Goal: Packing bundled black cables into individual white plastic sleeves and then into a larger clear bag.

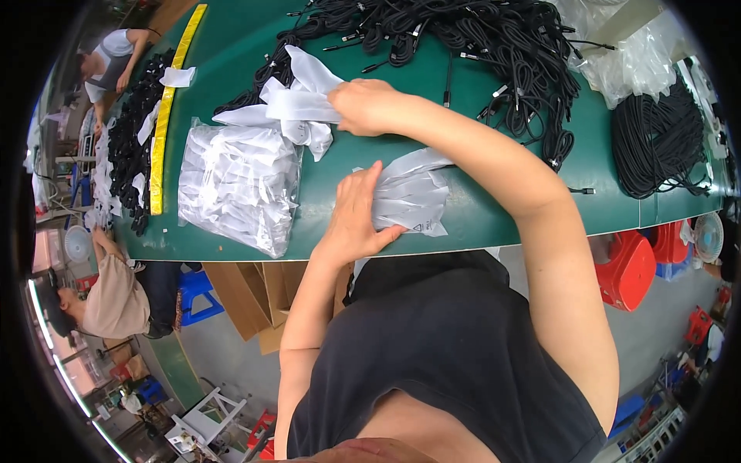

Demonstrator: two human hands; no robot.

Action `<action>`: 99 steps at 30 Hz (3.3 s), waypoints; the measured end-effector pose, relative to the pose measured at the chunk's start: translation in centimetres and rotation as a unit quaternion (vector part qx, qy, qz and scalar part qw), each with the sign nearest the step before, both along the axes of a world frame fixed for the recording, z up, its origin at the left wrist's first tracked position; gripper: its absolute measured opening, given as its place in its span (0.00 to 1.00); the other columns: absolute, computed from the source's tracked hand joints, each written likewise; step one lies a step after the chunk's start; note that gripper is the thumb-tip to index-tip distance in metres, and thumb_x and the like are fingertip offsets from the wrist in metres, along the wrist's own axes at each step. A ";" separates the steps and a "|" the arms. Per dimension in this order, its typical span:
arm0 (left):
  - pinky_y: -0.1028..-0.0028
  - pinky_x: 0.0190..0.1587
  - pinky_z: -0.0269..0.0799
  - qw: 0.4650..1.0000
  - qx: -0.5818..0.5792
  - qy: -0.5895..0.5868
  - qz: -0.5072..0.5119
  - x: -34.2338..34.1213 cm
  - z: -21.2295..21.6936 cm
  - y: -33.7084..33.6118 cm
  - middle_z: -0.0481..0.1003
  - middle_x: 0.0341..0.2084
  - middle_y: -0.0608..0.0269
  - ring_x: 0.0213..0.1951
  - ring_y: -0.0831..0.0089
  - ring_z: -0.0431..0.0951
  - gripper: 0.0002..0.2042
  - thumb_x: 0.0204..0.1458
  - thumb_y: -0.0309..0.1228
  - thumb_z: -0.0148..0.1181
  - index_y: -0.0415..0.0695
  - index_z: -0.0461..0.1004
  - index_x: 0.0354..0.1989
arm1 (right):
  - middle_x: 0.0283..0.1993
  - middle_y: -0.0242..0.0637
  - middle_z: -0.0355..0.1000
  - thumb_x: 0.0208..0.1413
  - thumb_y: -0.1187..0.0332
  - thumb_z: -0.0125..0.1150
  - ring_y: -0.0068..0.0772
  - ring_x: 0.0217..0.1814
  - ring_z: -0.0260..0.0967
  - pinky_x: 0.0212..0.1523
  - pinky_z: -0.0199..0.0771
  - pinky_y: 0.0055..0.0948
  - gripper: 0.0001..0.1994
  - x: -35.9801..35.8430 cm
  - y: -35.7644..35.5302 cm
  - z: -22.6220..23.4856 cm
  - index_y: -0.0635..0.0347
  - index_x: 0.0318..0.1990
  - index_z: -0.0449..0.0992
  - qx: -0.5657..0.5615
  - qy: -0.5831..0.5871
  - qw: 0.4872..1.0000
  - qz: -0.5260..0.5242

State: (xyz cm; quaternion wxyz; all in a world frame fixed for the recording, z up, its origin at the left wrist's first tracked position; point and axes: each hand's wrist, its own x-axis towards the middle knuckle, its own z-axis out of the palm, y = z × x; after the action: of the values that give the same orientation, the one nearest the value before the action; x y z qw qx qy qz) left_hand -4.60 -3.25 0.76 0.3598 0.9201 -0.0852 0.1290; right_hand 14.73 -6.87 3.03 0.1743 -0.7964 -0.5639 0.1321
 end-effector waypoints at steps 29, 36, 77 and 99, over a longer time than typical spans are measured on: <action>0.53 0.54 0.57 0.997 0.052 -0.055 0.014 0.1 0.0 -0.1 0.58 0.51 0.46 0.53 0.46 0.58 0.42 0.30 0.44 0.70 0.37 0.58 0.55 | 0.53 0.55 0.56 0.24 0.68 0.69 0.55 0.50 0.56 0.50 0.61 0.47 0.43 -8.5 -14.2 -0.5 0.53 0.59 0.63 0.099 -0.028 0.994 0.021; 0.61 0.48 0.55 0.830 0.261 -0.202 0.450 -7.5 0.6 3.3 0.62 0.49 0.51 0.48 0.53 0.62 0.28 0.39 0.34 0.64 0.42 0.65 0.52 | 0.52 0.54 0.58 0.28 0.68 0.69 0.55 0.52 0.58 0.50 0.64 0.43 0.40 -9.3 -13.2 1.0 0.51 0.59 0.64 0.108 0.075 0.991 0.022; 0.71 0.30 0.68 0.861 0.023 -0.253 0.440 -12.5 0.2 6.6 0.69 0.28 0.55 0.27 0.64 0.71 0.09 0.51 0.18 0.50 0.38 0.72 0.40 | 0.34 0.38 0.66 0.43 0.69 0.63 0.43 0.39 0.68 0.39 0.70 0.40 0.08 -16.5 0.1 -1.5 0.60 0.29 0.72 0.377 0.006 0.926 0.031; 0.75 0.26 0.67 0.813 0.109 -0.194 0.538 -13.1 -1.4 3.9 0.65 0.33 0.54 0.27 0.69 0.68 0.16 0.41 0.12 0.50 0.39 0.71 0.39 | 0.36 0.46 0.68 0.41 0.72 0.55 0.50 0.39 0.66 0.40 0.68 0.41 0.07 -14.5 4.9 -3.7 0.65 0.29 0.70 0.255 0.007 0.905 0.340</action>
State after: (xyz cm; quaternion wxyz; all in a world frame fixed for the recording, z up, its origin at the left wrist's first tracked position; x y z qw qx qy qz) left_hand -17.65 0.62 -0.64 0.1065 0.8080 0.3425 0.4674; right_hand 0.23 -1.97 -0.63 0.3201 -0.4835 -0.8137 0.0407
